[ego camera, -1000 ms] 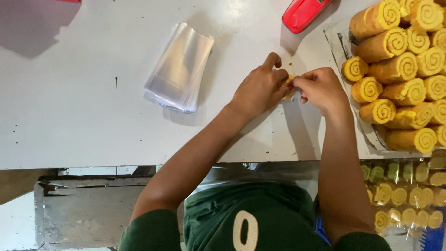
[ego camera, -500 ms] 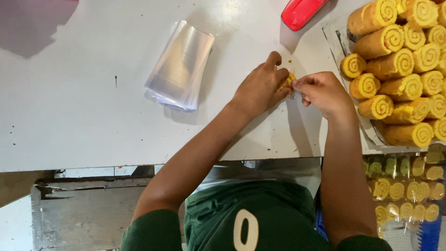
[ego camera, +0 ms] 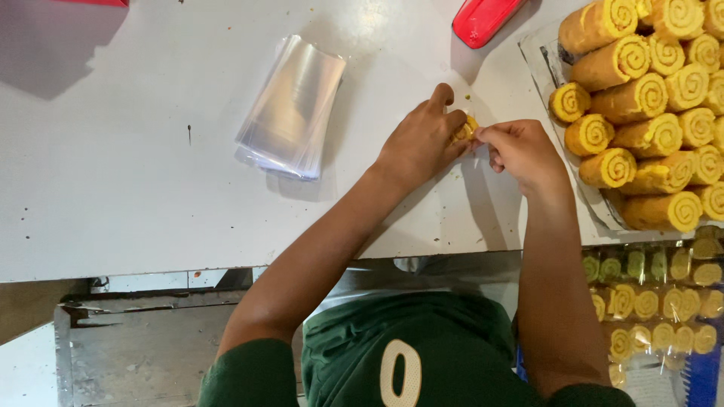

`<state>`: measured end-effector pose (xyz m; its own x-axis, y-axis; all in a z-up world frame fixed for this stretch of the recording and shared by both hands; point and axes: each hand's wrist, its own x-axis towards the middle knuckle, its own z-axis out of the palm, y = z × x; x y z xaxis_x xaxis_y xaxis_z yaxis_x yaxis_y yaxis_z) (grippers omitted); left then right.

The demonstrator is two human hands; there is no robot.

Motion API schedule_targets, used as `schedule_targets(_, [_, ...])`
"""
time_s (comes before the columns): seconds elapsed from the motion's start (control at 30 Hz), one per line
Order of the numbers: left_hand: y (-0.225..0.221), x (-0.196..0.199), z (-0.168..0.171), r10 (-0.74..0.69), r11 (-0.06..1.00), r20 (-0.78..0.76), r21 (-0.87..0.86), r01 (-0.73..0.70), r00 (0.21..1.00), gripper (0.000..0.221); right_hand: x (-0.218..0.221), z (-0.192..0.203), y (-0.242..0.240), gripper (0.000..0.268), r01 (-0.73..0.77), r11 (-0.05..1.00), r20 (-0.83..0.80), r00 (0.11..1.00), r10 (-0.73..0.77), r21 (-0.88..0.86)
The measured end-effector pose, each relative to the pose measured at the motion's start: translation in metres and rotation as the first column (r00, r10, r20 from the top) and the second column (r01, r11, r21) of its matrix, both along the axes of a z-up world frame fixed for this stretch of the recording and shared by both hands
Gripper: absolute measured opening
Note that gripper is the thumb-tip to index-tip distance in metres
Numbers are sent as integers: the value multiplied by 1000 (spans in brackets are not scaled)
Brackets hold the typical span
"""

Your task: The person packages small yellow rolled pastries into individual plastic bags, seals each bag with tape from a dispenser, and places the finished items into a blue plastic crate.

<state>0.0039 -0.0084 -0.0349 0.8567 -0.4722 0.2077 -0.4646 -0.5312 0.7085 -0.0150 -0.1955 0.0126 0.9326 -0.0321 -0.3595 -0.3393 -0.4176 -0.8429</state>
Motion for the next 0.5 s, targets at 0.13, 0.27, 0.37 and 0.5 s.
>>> schedule_targets(0.13, [0, 1, -4, -6, 1000, -5, -2, 6, 1000, 32, -2, 4, 0, 17, -31, 999, 7, 1000, 31, 36])
schedule_targets(0.27, [5, -1, 4, -19, 1000, -23, -12, 18, 1000, 35, -4, 11, 5, 16, -53, 998, 9, 999, 53, 39])
schedule_targets(0.37, [5, -3, 9, -16, 1000, -22, 4, 16, 1000, 33, -1, 6, 5, 14, -48, 998, 20, 999, 48, 43])
schedule_targets(0.5, [1, 0, 0, -21, 1000, -11, 6, 21, 1000, 35, -2, 9, 9, 15, -31, 999, 25, 999, 32, -34])
